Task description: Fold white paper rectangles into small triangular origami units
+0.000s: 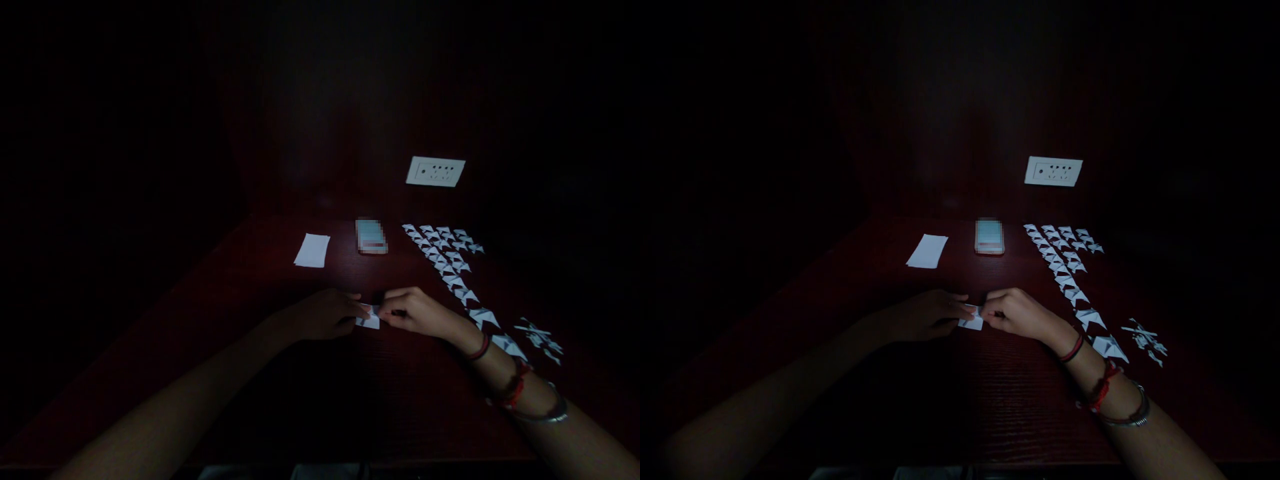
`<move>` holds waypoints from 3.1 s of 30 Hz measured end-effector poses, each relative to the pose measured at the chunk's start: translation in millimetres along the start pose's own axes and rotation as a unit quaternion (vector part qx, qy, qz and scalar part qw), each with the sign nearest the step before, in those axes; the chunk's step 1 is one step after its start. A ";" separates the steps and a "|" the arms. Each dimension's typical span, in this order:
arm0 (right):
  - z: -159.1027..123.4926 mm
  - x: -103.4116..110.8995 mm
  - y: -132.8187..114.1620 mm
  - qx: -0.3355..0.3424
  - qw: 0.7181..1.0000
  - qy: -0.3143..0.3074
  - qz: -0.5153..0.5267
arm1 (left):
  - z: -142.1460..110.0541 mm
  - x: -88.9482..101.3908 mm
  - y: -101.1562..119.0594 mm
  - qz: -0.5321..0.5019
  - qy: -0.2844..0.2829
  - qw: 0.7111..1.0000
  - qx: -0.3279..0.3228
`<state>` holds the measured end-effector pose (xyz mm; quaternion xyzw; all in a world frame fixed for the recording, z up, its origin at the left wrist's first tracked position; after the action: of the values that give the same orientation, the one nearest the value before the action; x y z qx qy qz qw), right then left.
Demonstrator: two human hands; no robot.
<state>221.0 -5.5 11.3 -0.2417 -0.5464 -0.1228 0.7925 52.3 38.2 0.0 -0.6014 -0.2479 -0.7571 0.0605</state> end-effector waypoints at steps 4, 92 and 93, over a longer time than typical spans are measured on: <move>-0.8 0.2 -0.6 0.009 0.999 -0.021 -0.030 | 0.2 0.7 0.6 0.003 0.007 1.000 0.003; -5.5 7.0 -6.7 -0.027 0.994 -0.052 -0.089 | -7.2 2.4 3.9 0.055 -0.053 0.997 -0.014; -5.7 7.4 -6.2 -0.026 0.995 -0.053 -0.083 | -7.1 1.8 3.6 0.061 -0.049 0.997 -0.017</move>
<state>225.5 -13.2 18.1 -0.2220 -0.6028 -0.1889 0.7427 47.0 32.2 1.7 -0.6527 -0.2000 -0.7259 0.0843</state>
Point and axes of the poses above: each hand's wrist, its own z-axis towards the middle knuckle, its own x-axis out of the back of the hand, y = z × x, the point moved 3 cm from there along z, towards the middle knuckle, and after that the axes turned 15 degrees about x, right-handed, at the moved point
